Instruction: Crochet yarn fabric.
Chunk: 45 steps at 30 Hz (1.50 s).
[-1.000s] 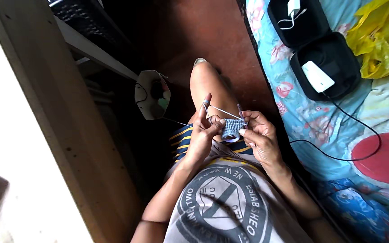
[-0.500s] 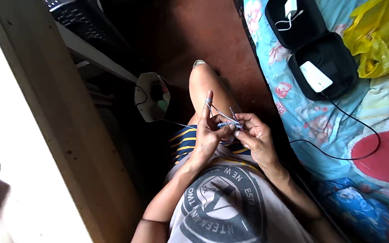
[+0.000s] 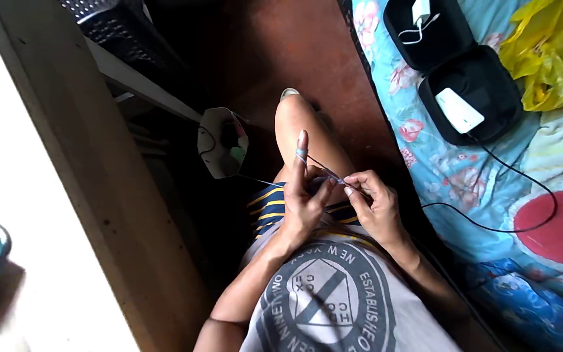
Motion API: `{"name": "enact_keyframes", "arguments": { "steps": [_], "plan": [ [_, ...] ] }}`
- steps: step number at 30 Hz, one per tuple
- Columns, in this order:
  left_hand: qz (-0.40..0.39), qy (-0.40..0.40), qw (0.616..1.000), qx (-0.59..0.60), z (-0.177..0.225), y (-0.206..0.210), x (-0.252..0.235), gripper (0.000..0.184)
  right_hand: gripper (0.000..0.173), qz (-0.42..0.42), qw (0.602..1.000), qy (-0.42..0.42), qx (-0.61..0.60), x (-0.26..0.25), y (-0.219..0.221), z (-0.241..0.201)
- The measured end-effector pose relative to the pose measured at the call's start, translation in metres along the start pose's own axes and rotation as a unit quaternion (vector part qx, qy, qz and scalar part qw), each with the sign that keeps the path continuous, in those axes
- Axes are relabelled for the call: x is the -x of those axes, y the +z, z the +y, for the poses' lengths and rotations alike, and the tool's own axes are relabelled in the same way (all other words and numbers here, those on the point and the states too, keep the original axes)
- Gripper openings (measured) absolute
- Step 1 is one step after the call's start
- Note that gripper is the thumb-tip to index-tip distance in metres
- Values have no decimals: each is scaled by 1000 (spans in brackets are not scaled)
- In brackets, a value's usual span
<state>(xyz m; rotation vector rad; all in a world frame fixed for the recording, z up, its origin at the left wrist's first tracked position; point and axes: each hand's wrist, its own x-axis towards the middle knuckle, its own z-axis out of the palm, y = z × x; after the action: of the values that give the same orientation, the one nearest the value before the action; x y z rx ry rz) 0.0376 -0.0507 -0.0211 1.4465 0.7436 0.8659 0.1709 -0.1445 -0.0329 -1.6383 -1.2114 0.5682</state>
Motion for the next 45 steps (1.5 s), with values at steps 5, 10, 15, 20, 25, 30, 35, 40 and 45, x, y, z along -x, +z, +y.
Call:
{"name": "enact_keyframes", "arguments": {
  "steps": [5, 10, 15, 20, 25, 30, 35, 40, 45],
  "plan": [
    [23, 241, 955, -172, -22, -1, 4, 52, 12, 27, 995, -30, 86, -2, -1, -5],
    [32, 108, 993, 25, -16, 5, 8, 75, 22, -59, 920, 193, -336, -10, -9, -8],
    [49, -109, 976, 181, -1, -1, 1, 101, 21, 3, 987, 67, -146, 0, -2, 0],
    [31, -142, 969, 200, 2, -6, -2, 94, 14, 72, 992, -67, 73, 7, 3, 9],
    [5, -134, 971, 198, 3, -13, -3, 86, 16, 95, 977, -126, 142, 8, 3, 11],
    [-24, -157, 964, 215, 4, -22, -5, 74, 16, 87, 974, -147, 149, 9, 1, 13],
    [-29, -192, 943, 268, 1, -27, -7, 66, 16, 70, 975, -153, 144, 12, -3, 15],
    [-30, -215, 932, 289, -2, -33, -7, 63, 17, 61, 975, -163, 139, 14, -5, 19],
    [-56, -195, 943, 265, -2, -31, -5, 63, 15, 30, 986, -141, 80, 14, -7, 21]
  ]
}}
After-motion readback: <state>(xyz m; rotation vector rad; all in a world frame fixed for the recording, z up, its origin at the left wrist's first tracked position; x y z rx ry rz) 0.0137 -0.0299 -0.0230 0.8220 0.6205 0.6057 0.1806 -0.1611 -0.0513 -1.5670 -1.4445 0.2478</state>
